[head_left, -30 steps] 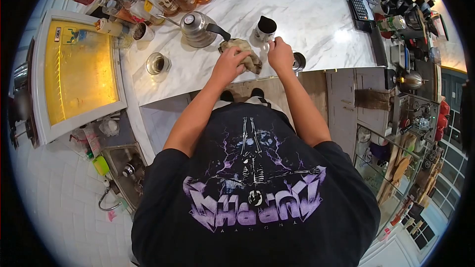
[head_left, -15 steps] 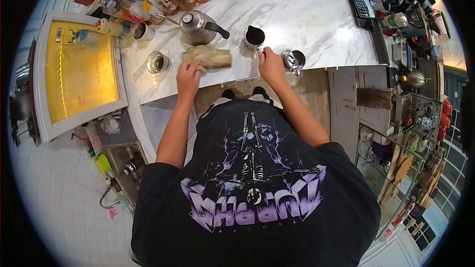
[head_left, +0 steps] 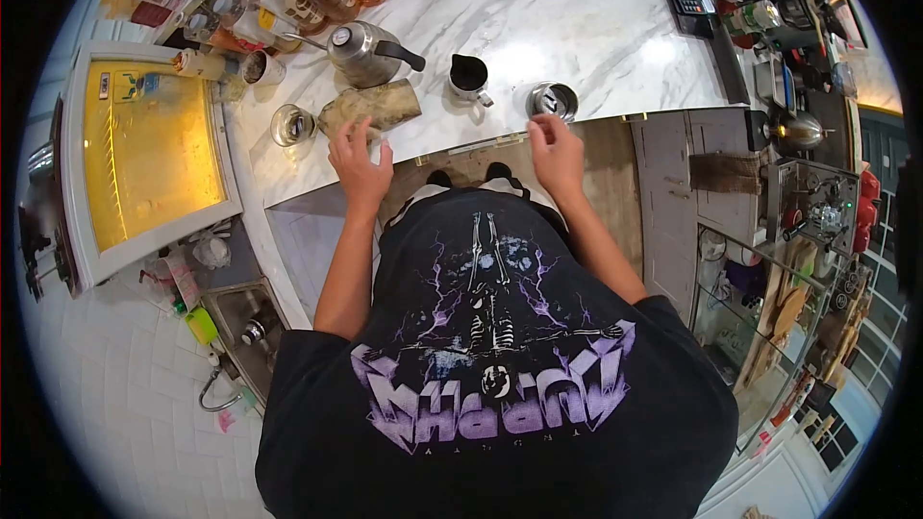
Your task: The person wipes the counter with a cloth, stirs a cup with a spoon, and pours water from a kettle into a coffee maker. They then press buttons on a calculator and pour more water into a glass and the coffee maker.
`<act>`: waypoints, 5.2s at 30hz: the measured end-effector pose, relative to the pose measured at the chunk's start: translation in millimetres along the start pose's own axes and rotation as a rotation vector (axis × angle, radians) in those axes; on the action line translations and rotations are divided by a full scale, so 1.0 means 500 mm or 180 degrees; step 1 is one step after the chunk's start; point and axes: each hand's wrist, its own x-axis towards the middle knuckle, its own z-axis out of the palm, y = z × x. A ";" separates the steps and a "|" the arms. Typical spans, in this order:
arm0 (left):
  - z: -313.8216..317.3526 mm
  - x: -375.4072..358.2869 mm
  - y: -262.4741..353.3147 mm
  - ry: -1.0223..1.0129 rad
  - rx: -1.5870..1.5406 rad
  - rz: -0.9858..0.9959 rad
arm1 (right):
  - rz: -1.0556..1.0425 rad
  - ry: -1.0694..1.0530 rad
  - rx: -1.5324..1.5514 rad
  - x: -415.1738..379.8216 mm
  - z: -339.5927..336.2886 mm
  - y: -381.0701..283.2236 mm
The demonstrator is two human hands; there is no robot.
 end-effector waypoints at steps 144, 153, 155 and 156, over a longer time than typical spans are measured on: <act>0.103 -0.017 0.014 -0.1046 -0.2010 -0.0900 | -0.1130 -0.0127 -0.0522 0.125 0.019 -0.117; 0.116 -0.007 0.032 -0.1051 -0.1991 -0.0923 | -0.1023 -0.0198 -0.0382 0.135 0.016 -0.106; 0.121 -0.006 0.040 -0.1010 -0.2042 -0.0931 | -0.1432 -0.0048 -0.0784 0.139 0.015 -0.102; 0.122 -0.006 0.044 -0.1035 -0.2040 -0.0974 | -0.1437 -0.0040 -0.0782 0.141 0.012 -0.103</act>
